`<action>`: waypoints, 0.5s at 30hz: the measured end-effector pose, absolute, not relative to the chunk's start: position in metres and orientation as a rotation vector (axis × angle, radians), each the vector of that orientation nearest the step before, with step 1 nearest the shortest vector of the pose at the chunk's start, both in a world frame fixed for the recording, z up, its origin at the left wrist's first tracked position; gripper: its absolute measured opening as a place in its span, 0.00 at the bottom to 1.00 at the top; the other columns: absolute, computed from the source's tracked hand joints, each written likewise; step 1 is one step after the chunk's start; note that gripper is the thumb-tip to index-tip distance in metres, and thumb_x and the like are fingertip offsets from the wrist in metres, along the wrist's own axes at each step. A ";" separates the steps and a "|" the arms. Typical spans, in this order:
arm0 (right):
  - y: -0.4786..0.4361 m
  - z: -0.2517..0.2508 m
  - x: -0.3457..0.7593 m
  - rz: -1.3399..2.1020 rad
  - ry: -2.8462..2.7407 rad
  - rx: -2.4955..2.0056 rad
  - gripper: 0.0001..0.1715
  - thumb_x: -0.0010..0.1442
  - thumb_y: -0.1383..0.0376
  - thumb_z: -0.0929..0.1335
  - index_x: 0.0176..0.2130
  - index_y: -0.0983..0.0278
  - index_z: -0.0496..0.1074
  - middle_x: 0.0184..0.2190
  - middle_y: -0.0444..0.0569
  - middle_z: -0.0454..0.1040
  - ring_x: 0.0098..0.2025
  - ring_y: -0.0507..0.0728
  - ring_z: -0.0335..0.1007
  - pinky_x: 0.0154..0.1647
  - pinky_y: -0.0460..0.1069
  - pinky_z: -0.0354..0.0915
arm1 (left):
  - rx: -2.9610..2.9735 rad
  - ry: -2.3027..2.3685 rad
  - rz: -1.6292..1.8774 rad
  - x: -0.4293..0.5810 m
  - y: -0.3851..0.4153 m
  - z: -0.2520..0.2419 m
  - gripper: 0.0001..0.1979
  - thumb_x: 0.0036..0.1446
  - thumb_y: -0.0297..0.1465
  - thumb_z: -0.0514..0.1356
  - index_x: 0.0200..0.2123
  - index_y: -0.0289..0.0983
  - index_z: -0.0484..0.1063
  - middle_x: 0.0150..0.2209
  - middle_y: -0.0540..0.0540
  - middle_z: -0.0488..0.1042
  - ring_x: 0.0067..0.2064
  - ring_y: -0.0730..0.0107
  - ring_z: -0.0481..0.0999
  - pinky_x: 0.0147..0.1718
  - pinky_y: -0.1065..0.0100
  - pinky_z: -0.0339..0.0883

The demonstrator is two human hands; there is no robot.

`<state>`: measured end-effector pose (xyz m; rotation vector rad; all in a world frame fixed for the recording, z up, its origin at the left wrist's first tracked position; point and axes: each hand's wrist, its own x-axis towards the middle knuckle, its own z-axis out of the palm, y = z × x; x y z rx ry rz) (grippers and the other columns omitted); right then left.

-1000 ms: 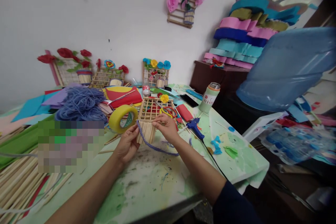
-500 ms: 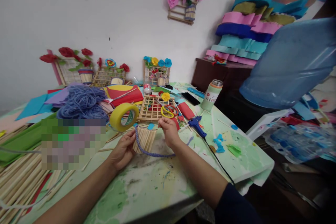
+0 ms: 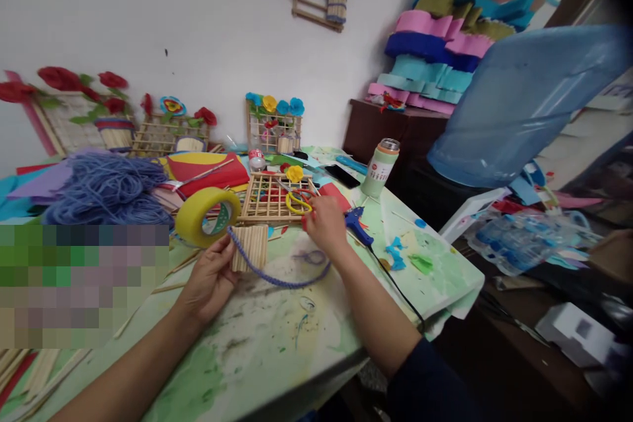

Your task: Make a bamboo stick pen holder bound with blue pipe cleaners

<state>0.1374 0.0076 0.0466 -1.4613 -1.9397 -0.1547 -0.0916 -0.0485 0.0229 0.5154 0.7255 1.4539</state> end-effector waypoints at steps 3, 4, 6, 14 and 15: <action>0.013 0.058 0.183 -0.249 -1.646 -2.003 0.19 0.53 0.64 0.64 0.45 0.71 0.70 0.44 0.64 0.72 0.49 0.66 0.64 0.50 0.56 0.60 | 0.493 0.719 1.473 -0.093 -0.047 0.022 0.14 0.54 0.15 0.56 0.38 0.35 0.75 0.35 0.50 0.79 0.29 0.77 0.77 0.28 0.77 0.74; 0.014 0.058 0.196 -0.202 -1.569 -2.157 0.21 0.52 0.63 0.65 0.44 0.73 0.70 0.44 0.65 0.72 0.49 0.68 0.66 0.47 0.56 0.61 | 0.492 0.715 1.475 -0.093 -0.046 0.022 0.14 0.54 0.15 0.55 0.39 0.35 0.75 0.35 0.49 0.79 0.29 0.77 0.77 0.28 0.77 0.74; 0.018 0.054 0.215 0.006 -1.534 -2.371 0.24 0.51 0.59 0.66 0.44 0.72 0.71 0.44 0.65 0.73 0.47 0.68 0.69 0.43 0.54 0.64 | 0.503 0.707 1.470 -0.092 -0.047 0.021 0.15 0.53 0.15 0.55 0.40 0.34 0.74 0.36 0.49 0.78 0.30 0.76 0.78 0.28 0.75 0.75; 0.019 0.042 0.217 0.191 -1.584 -2.454 0.20 0.49 0.61 0.67 0.42 0.66 0.74 0.38 0.59 0.77 0.39 0.63 0.75 0.31 0.49 0.64 | 0.499 0.695 1.469 -0.089 -0.050 0.019 0.14 0.52 0.15 0.57 0.41 0.33 0.73 0.37 0.47 0.78 0.33 0.76 0.78 0.31 0.77 0.73; 0.018 0.044 0.217 0.164 -1.578 -2.427 0.17 0.50 0.62 0.66 0.40 0.66 0.74 0.37 0.59 0.77 0.39 0.63 0.75 0.32 0.49 0.64 | 0.499 0.694 1.469 -0.089 -0.050 0.019 0.14 0.52 0.15 0.57 0.40 0.33 0.73 0.37 0.47 0.78 0.33 0.76 0.78 0.31 0.77 0.73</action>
